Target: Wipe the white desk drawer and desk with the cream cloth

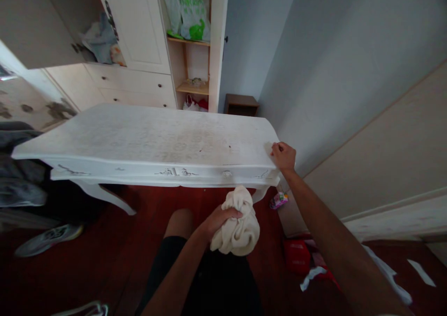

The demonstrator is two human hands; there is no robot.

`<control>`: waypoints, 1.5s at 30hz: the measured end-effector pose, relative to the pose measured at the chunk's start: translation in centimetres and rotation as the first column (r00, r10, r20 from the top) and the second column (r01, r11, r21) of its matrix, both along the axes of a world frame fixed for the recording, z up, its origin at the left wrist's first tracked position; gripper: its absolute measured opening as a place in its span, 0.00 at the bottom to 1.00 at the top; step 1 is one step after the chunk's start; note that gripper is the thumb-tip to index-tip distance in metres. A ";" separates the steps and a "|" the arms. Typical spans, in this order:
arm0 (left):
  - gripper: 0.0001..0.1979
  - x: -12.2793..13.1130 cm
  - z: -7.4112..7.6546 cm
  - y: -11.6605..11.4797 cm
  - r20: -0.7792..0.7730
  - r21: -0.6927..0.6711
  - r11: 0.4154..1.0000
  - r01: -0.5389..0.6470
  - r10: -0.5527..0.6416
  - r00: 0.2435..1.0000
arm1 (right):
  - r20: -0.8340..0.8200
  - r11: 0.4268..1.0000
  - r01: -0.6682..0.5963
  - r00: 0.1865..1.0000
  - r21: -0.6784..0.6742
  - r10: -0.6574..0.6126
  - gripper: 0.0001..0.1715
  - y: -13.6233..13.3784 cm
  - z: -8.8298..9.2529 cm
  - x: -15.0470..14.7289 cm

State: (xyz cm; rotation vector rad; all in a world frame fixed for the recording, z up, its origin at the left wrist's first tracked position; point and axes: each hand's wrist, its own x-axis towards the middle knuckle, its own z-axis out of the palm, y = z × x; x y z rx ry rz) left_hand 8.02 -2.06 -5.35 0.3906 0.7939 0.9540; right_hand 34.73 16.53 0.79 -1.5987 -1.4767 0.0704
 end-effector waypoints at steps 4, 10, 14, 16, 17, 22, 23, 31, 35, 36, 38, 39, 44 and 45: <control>0.12 0.8 1.6 -0.1 -0.285 0.226 0.972 -0.068 0.132 0.949 | -0.004 1.000 -0.011 1.000 -0.006 0.011 0.20 -0.1 0.0 0.0; 0.14 -2.6 2.3 2.1 -0.348 0.418 0.791 -0.447 0.594 0.725 | -0.007 1.000 -0.008 1.000 0.005 0.008 0.20 0.0 -0.1 0.0; 0.13 -6.1 1.1 3.5 -0.402 0.624 0.542 -0.563 0.840 0.364 | -0.013 1.000 -0.004 1.000 0.010 0.004 0.19 0.0 -0.1 0.0; 0.13 -7.6 1.0 4.0 -0.394 0.719 0.439 -0.539 0.896 0.204 | -0.014 1.000 -0.006 1.000 0.011 0.006 0.19 -0.1 -0.1 0.0; 0.14 -8.2 1.2 4.3 -0.386 0.752 0.402 -0.523 0.911 0.145 | -0.012 1.000 -0.006 1.000 0.011 0.006 0.20 -0.1 -0.1 0.0; 0.15 -10.6 4.8 7.1 -0.343 0.853 0.309 -0.421 0.939 -0.005 | 0.009 1.000 -0.014 1.000 0.005 0.014 0.20 -0.2 0.0 -0.1; 0.15 -10.9 5.8 8.0 -0.334 0.873 0.301 -0.383 0.942 -0.022 | 0.014 1.000 -0.012 1.000 0.002 0.012 0.20 -0.2 0.0 -0.1; 0.18 -8.7 12.2 17.3 -0.395 0.914 0.393 0.097 0.919 -0.003 | -0.019 1.000 -0.019 1.000 -0.006 0.019 0.21 -0.1 0.1 -0.1; 0.18 -5.2 12.3 19.4 -0.705 0.555 0.651 0.518 0.699 -0.123 | -0.036 1.000 -0.026 0.999 -0.007 0.026 0.22 -0.1 0.0 0.1; 0.19 -4.3 12.1 19.6 -0.736 0.468 0.672 0.574 0.656 -0.168 | -0.037 1.000 -0.027 0.999 -0.009 0.026 0.22 0.0 0.0 0.1; 0.20 -2.8 11.7 19.8 -0.740 0.374 0.664 0.648 0.635 -0.224 | -0.033 1.000 -0.025 0.999 -0.014 0.024 0.23 0.0 0.0 0.1; 0.21 -2.2 11.5 19.8 -0.728 0.353 0.647 0.676 0.644 -0.236 | -0.031 1.000 -0.025 0.999 -0.018 0.024 0.23 0.0 0.0 0.1; 0.22 -0.6 11.6 19.8 -0.717 0.259 0.634 0.729 0.632 -0.294 | -0.042 0.999 -0.017 0.999 -0.028 0.016 0.23 0.0 0.1 0.1; 0.23 -0.7 11.8 19.8 -0.725 0.241 0.632 0.736 0.621 -0.296 | -0.049 0.999 -0.015 0.999 -0.028 0.014 0.23 0.0 0.1 0.1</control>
